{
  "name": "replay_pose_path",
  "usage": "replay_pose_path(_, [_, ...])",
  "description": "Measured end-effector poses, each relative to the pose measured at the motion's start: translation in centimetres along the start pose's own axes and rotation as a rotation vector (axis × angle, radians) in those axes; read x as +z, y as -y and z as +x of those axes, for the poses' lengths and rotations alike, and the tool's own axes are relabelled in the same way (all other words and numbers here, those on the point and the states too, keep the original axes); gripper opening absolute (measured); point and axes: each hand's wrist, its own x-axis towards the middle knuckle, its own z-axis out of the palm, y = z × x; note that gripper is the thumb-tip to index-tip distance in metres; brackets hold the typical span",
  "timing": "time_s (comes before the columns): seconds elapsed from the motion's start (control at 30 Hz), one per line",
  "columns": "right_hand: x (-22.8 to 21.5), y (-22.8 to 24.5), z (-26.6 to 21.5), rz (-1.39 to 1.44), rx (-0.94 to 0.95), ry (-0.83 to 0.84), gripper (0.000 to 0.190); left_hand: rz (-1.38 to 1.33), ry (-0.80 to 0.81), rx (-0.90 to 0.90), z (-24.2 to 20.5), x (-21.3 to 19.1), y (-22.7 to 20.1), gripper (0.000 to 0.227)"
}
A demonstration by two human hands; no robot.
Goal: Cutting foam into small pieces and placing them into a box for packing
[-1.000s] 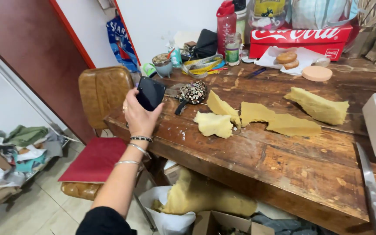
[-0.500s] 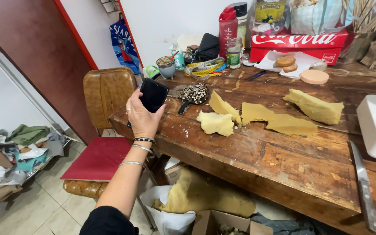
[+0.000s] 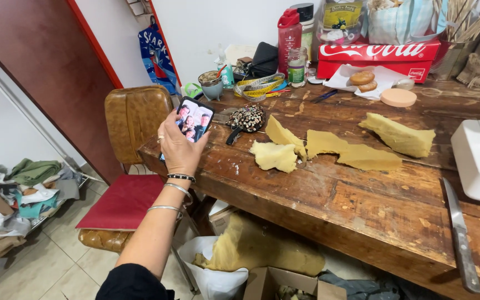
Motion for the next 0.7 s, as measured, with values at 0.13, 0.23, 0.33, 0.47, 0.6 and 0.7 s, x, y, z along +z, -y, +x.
replay_pose_path(0.13, [-0.8,1.1,0.0,-0.009,0.003,0.008,0.062,0.004,0.005,0.004,0.0,-0.2,0.0,0.085])
replay_pose_path(0.23, [-1.6,1.1,-0.6,-0.013,0.005,0.017,0.062,0.004,0.008,0.011,-0.1,-0.3,0.2,0.085])
replay_pose_path(0.33, [-2.0,1.4,-0.8,-0.018,0.007,0.026,0.062,0.012,0.006,0.017,-0.2,-0.2,0.5,0.085])
replay_pose_path(0.47, [-2.1,2.2,-0.5,-0.025,0.01,0.035,0.062,0.016,0.016,0.012,-0.2,-0.1,0.7,0.085])
replay_pose_path(0.6, [-1.3,2.1,-0.1,-0.023,0.027,0.042,0.062,0.025,0.173,-0.131,1.0,-0.5,0.5,0.086])
replay_pose_path(0.7, [-0.7,0.1,-2.0,0.002,0.086,0.033,0.062,0.045,0.4,-0.388,1.4,2.2,2.9,0.089])
